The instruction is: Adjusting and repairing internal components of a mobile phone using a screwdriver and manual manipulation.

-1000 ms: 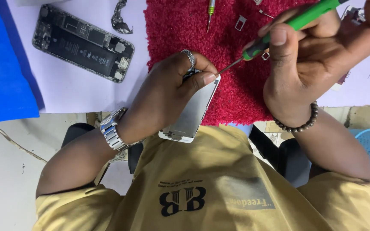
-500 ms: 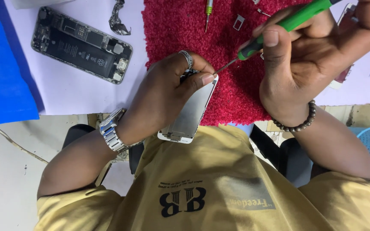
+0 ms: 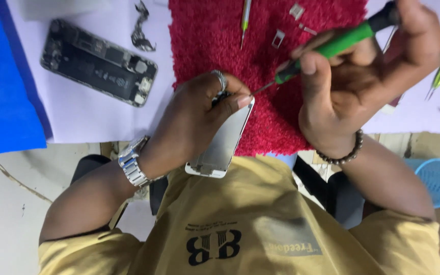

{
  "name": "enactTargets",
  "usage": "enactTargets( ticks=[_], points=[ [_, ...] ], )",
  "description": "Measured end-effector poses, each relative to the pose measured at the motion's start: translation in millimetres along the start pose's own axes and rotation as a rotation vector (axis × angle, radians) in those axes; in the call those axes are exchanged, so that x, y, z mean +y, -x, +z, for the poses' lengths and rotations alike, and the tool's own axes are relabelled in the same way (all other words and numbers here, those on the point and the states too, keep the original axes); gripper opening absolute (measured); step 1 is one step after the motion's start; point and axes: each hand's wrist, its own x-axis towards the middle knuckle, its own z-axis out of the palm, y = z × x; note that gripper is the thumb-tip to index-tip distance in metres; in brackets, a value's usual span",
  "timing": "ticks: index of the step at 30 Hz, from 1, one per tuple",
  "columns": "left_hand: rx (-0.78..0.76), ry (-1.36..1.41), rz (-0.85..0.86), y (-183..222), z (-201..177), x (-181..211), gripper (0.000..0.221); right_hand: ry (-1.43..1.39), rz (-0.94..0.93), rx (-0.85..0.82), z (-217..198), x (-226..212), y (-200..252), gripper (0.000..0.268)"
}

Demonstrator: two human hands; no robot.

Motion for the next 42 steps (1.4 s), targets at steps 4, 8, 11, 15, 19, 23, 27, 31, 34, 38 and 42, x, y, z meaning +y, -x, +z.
enactTargets(
  ticks=[4, 8, 11, 15, 19, 23, 27, 31, 34, 38, 42],
  points=[
    [0.010, -0.013, -0.023, -1, 3, -5, 0.029, -0.043, 0.021, 0.044, 2, 2, 3, 0.071],
    [0.013, -0.039, -0.073, -5, 4, -9, 0.033, -0.023, -0.008, 0.046, 12, -5, -7, 0.067],
    [0.023, -0.015, -0.205, -9, 5, -10, 0.033, -0.038, 0.076, 0.058, 15, -7, -19, 0.067],
    [0.034, 0.018, -0.183, -7, 8, -20, 0.025, -0.067, 0.057, -0.028, 14, -5, -21, 0.063],
    [0.072, 0.144, -0.159, -8, 11, -35, 0.022, -0.064, 0.069, -0.050, 11, 4, -20, 0.060],
    [0.048, 0.027, -0.038, -6, 6, -20, 0.023, -0.137, 0.008, -0.051, 8, 11, -25, 0.060],
    [0.075, -0.016, -0.078, -9, 6, -21, 0.017, -0.214, -0.010, -0.041, 5, 6, -23, 0.052],
    [0.106, 0.020, -0.035, -16, 8, -32, 0.007, -0.124, 0.105, 0.069, -9, 38, -8, 0.095],
    [0.102, 0.155, -0.092, -26, 11, -48, 0.009, -0.111, -0.099, -0.013, 2, -3, -10, 0.041],
    [0.078, 0.100, -0.126, -25, 8, -40, 0.010, -0.188, -0.042, 0.044, 4, 50, -3, 0.075],
    [0.073, 0.083, -0.001, -29, 6, -44, 0.004, -0.195, -0.126, 0.001, 14, 34, -11, 0.061]
  ],
)
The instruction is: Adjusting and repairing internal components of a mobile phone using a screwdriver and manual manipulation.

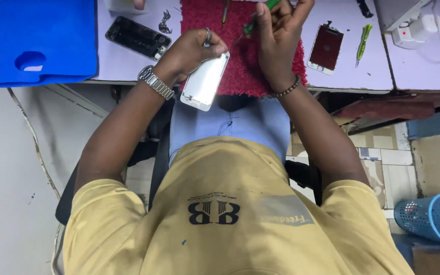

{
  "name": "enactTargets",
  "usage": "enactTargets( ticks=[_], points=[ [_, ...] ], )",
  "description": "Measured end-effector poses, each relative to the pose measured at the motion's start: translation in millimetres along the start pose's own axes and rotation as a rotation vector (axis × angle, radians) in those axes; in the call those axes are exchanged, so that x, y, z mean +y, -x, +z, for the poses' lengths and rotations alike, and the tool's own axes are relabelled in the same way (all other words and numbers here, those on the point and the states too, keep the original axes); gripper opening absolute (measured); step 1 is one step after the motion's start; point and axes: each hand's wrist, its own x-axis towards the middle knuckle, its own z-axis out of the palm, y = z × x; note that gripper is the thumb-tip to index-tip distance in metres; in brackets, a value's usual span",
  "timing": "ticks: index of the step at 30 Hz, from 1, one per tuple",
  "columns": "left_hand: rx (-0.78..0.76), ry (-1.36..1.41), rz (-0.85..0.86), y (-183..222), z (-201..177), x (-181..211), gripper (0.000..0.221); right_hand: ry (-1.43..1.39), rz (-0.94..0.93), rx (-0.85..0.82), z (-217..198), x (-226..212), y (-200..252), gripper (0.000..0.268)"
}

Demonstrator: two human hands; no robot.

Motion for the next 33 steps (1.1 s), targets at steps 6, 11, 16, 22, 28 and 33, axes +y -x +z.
enactTargets(
  ticks=[6, 11, 16, 22, 28, 33],
  points=[
    [0.005, -0.025, 0.002, 9, 0, 10, 0.004, -0.016, -0.100, -0.085, 6, -11, -2, 0.039],
    [-0.011, 0.018, -0.095, 11, 0, 13, 0.004, 0.002, -0.086, -0.089, 7, -10, -1, 0.038],
    [0.003, -0.015, -0.086, 11, 0, 15, 0.005, 0.052, -0.079, -0.112, 7, -7, 0, 0.042],
    [-0.003, -0.048, -0.074, 13, 1, 17, 0.007, 0.034, -0.117, -0.109, 11, -17, -2, 0.030],
    [0.006, 0.056, -0.072, 5, 1, 4, 0.008, 0.051, -0.166, -0.059, 10, -15, -3, 0.025],
    [0.010, 0.038, -0.071, 5, 1, 5, 0.006, 0.053, -0.134, -0.085, 15, -28, -2, 0.025]
  ],
)
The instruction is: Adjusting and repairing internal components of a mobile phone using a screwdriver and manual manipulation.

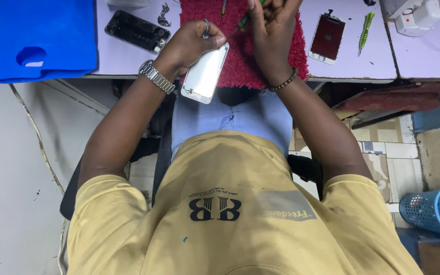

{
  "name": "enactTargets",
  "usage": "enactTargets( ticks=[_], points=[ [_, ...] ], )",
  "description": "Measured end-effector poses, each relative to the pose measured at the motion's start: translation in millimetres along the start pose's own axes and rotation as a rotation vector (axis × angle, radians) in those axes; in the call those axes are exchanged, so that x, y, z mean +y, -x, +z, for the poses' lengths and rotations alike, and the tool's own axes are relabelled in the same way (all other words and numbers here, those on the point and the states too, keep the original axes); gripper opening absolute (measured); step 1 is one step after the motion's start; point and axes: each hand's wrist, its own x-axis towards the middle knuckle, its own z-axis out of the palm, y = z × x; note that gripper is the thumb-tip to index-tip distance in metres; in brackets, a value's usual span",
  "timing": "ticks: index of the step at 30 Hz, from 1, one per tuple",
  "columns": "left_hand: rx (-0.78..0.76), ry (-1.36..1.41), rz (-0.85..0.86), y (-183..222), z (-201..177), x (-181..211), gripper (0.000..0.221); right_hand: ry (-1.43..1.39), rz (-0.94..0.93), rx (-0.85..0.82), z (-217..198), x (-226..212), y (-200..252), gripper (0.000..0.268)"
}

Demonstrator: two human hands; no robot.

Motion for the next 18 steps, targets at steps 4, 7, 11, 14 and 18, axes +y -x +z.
enactTargets(
  ticks=[4, 7, 11, 14, 18],
  points=[
    [0.019, -0.015, 0.007, 1, 0, 1, 0.006, -0.009, -0.017, 0.008, 0, 7, 2, 0.026],
    [0.040, -0.087, -0.044, 4, 1, 6, 0.008, -0.014, 0.004, 0.019, -1, 6, 2, 0.027],
    [0.022, -0.049, 0.030, 0, 0, -1, 0.005, -0.016, 0.017, 0.015, 0, 5, 2, 0.028],
    [0.019, -0.039, 0.029, 1, 0, 0, 0.005, -0.053, 0.005, 0.010, 1, 3, 1, 0.029],
    [0.024, -0.048, 0.042, -1, 0, -2, 0.005, -0.074, 0.001, -0.009, 2, -3, 0, 0.028]
  ],
)
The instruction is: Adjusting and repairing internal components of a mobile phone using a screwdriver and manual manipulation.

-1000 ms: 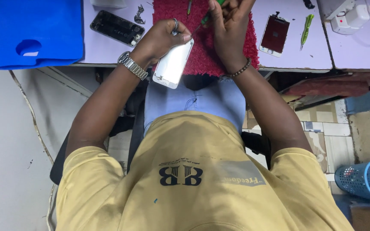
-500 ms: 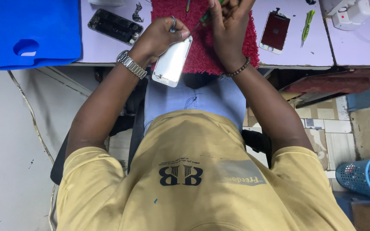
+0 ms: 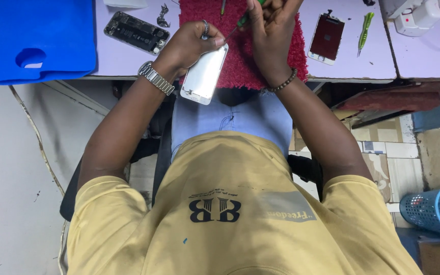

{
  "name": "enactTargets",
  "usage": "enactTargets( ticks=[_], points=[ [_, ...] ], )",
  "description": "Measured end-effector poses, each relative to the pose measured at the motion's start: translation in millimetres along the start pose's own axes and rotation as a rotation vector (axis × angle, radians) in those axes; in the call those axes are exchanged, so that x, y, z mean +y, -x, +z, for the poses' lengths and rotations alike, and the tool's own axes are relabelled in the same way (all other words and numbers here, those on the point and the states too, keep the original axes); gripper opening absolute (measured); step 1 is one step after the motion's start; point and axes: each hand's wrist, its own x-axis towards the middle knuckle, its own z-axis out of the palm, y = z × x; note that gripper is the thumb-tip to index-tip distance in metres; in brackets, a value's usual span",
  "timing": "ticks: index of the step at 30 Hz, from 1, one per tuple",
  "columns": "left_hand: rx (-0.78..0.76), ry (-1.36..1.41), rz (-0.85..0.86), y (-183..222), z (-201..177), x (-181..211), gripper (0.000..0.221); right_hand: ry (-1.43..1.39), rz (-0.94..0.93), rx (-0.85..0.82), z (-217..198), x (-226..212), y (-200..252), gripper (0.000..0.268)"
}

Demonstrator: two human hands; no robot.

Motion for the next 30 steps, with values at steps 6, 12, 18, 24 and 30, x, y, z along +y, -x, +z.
enactTargets(
  ticks=[6, 12, 18, 24, 30],
  points=[
    [0.007, -0.029, 0.041, -1, -1, -4, 0.005, 0.051, -0.010, 0.011, -3, 9, 2, 0.024],
    [-0.010, 0.003, -0.020, 12, -1, 9, 0.012, 0.113, 0.059, 0.053, -14, 18, 7, 0.028],
    [-0.020, -0.064, 0.081, 18, -3, 11, 0.017, 0.032, 0.072, -0.027, -27, 8, 2, 0.035],
    [-0.093, -0.072, 0.117, 21, -7, 21, 0.020, 0.020, 0.052, -0.149, -34, 2, -16, 0.051],
    [-0.044, 0.034, 0.084, 22, -1, 19, 0.019, 0.169, 0.000, -0.240, -47, 3, -9, 0.065]
  ],
)
